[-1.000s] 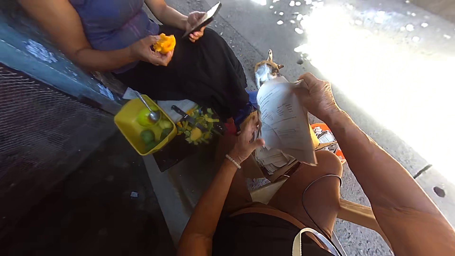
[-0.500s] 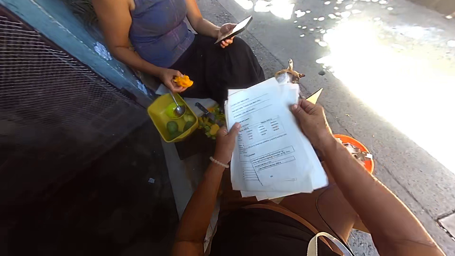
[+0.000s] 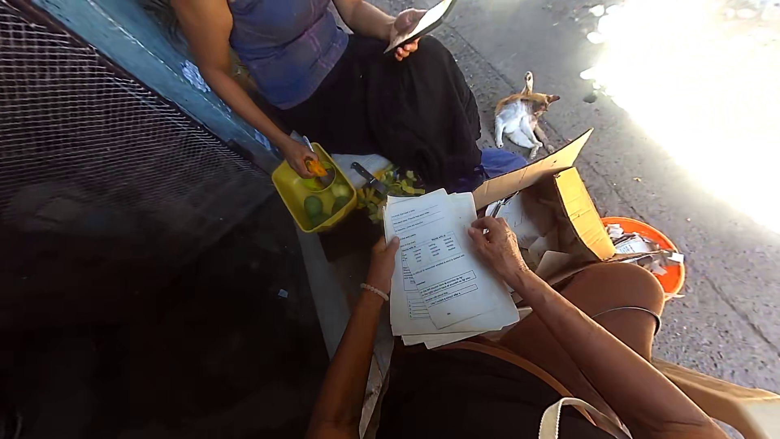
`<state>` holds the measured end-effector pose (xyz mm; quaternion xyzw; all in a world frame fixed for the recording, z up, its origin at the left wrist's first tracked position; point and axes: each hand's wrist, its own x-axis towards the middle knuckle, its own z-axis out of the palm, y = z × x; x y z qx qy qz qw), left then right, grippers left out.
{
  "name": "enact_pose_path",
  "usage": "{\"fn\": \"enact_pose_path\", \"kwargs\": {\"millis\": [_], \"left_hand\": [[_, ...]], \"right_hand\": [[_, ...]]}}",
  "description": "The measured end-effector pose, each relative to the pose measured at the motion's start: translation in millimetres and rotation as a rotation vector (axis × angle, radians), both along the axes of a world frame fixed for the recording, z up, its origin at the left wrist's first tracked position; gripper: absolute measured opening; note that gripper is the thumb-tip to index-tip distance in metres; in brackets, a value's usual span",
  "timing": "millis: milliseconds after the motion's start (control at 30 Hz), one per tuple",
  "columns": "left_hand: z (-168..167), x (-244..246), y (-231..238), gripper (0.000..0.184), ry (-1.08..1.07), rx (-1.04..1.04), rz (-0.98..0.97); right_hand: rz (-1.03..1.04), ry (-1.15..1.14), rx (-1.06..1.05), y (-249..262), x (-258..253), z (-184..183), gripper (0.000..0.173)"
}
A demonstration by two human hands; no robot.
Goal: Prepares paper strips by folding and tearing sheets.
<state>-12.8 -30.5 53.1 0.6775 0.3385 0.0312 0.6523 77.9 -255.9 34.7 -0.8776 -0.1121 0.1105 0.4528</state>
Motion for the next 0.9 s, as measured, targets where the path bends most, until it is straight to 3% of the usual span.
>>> {"fn": "enact_pose_path", "kwargs": {"millis": [267, 367, 433, 600, 733, 900], "left_hand": [[4, -12, -8, 0.044, 0.044, -0.185, 0.093], [6, -16, -13, 0.046, 0.070, -0.137, 0.059], [-1, -25, -13, 0.047, 0.063, -0.034, -0.012], [-8, -52, -17, 0.035, 0.174, 0.446, -0.092], [-3, -70, -23, 0.039, 0.210, 0.753, -0.262], [3, -84, -27, 0.053, 0.303, 0.873, -0.391]], "right_hand": [[-0.036, 0.255, 0.032, 0, -7, 8, 0.023], [0.013, 0.307, -0.013, -2, -14, 7, 0.023], [0.011, 0.308, -0.009, -7, -21, 1, 0.023], [0.005, 0.339, 0.059, -14, -28, -17, 0.025], [-0.073, 0.443, 0.226, -13, -30, -23, 0.020], [-0.146, 0.473, 0.293, -14, -33, -15, 0.024]]}}
